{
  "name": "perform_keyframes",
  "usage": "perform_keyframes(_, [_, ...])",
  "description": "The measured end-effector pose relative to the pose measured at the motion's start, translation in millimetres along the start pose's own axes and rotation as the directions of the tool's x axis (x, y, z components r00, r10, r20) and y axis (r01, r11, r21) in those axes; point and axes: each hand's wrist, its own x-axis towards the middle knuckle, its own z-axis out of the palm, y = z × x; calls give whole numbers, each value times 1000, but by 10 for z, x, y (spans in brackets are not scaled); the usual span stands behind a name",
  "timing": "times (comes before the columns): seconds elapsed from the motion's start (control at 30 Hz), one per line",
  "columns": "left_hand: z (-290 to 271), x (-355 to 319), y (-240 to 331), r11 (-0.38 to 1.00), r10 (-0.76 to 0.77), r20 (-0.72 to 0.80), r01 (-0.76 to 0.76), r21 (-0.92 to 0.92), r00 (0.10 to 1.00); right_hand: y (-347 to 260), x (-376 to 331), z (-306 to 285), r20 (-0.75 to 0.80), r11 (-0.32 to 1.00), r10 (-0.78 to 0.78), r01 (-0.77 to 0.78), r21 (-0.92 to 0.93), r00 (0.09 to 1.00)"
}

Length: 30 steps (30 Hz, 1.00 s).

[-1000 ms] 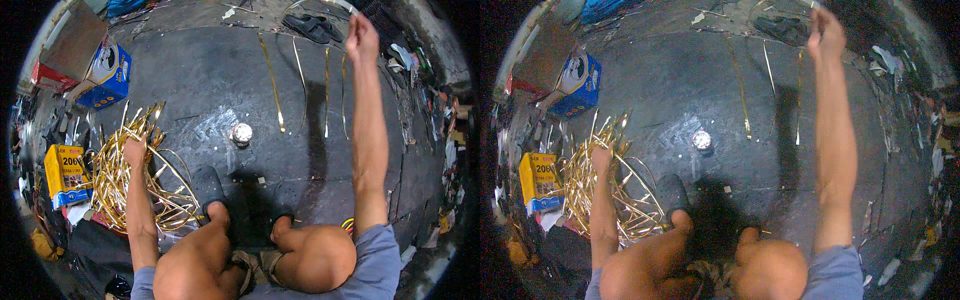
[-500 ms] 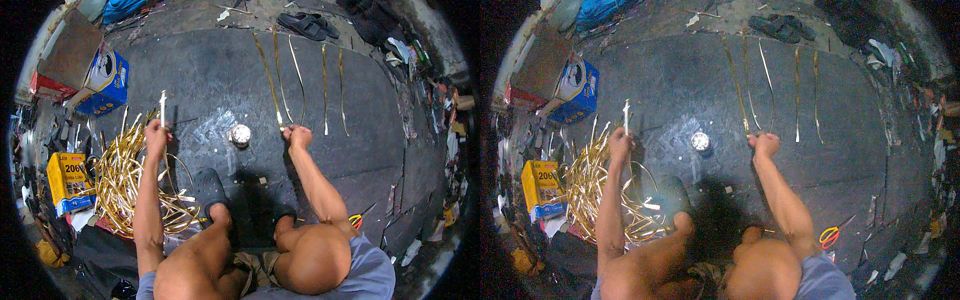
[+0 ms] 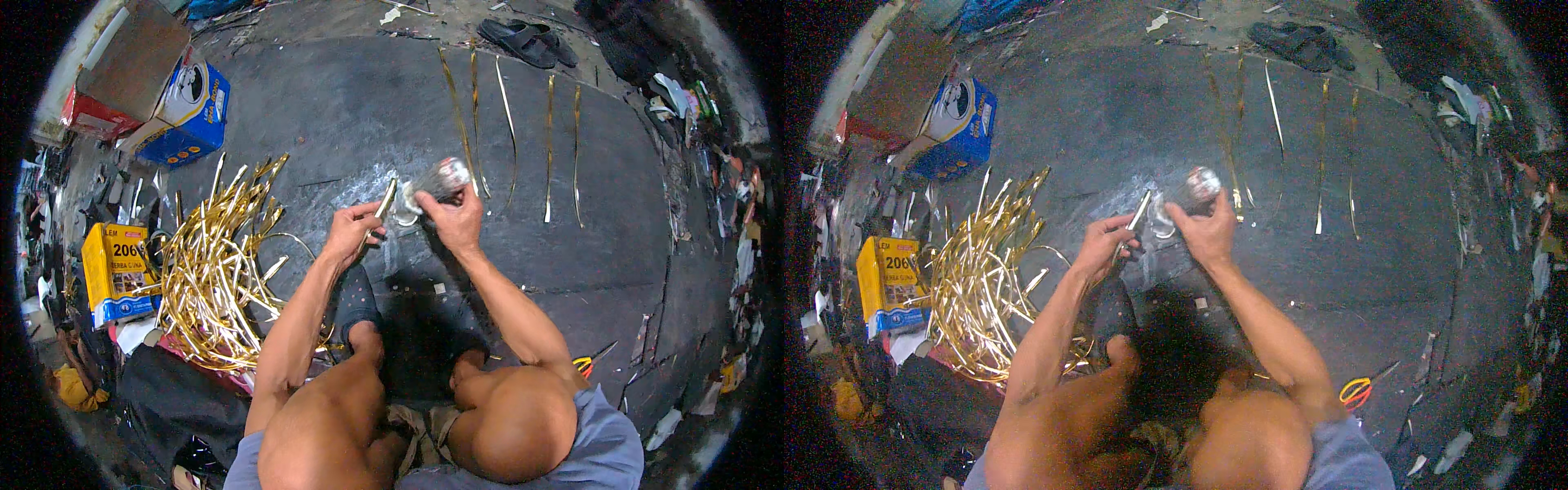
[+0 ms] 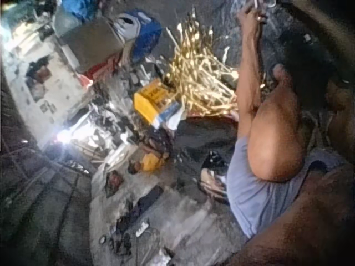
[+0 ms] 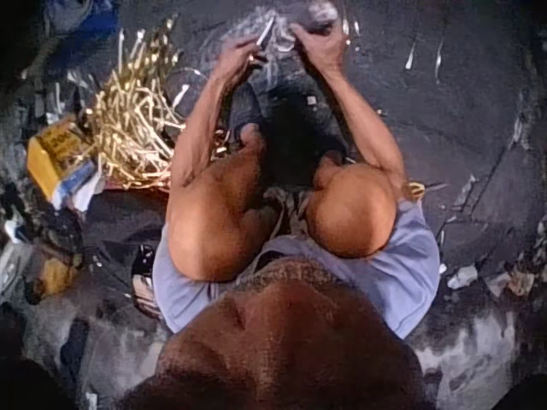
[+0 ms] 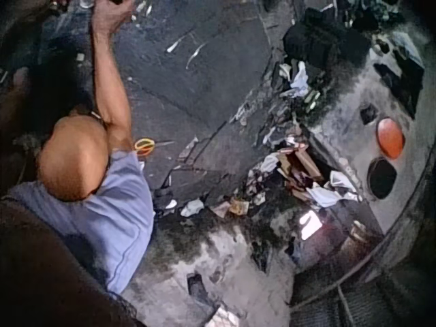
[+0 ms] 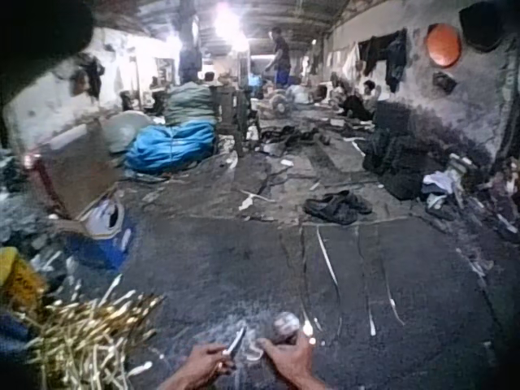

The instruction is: The person sits on the floor and repeatedly wraps thin gold and white strips around a small cylindrical object. They place each wrapped strip on the floor beside them. The workspace is cluttered with boxes and loose strips.

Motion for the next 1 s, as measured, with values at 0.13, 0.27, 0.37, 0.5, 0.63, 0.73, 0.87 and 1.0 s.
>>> perform_keyframes(0.13, [43,-83,-13,973,-75,151,105,-207,986,-389,-43,70,70,985,132,-139,104,989])
perform_keyframes(0.27, [-151,-96,-229,818,-53,397,268,-509,916,-178,-34,108,57,993,33,-26,-117,998])
perform_keyframes(0.37, [-108,-230,-61,898,2,511,223,-379,860,-9,17,-147,-23,947,90,-92,-308,996])
perform_keyframes(0.5, [-114,-114,78,996,-77,335,87,-16,939,128,43,-448,-164,940,103,-150,-307,981])
perform_keyframes(0.63, [-82,156,34,967,-114,177,68,246,978,82,97,-417,-111,972,59,-83,-221,992])
perform_keyframes(0.73, [-122,311,-38,944,-138,149,85,317,979,4,36,-129,54,985,17,-8,-171,998])
perform_keyframes(0.87, [-118,358,-60,946,-197,147,149,289,969,-48,-57,-25,106,956,23,9,-292,994])
perform_keyframes(1.0, [-192,412,-166,833,-42,47,9,553,998,-89,40,-126,-35,980,31,-37,-195,999])
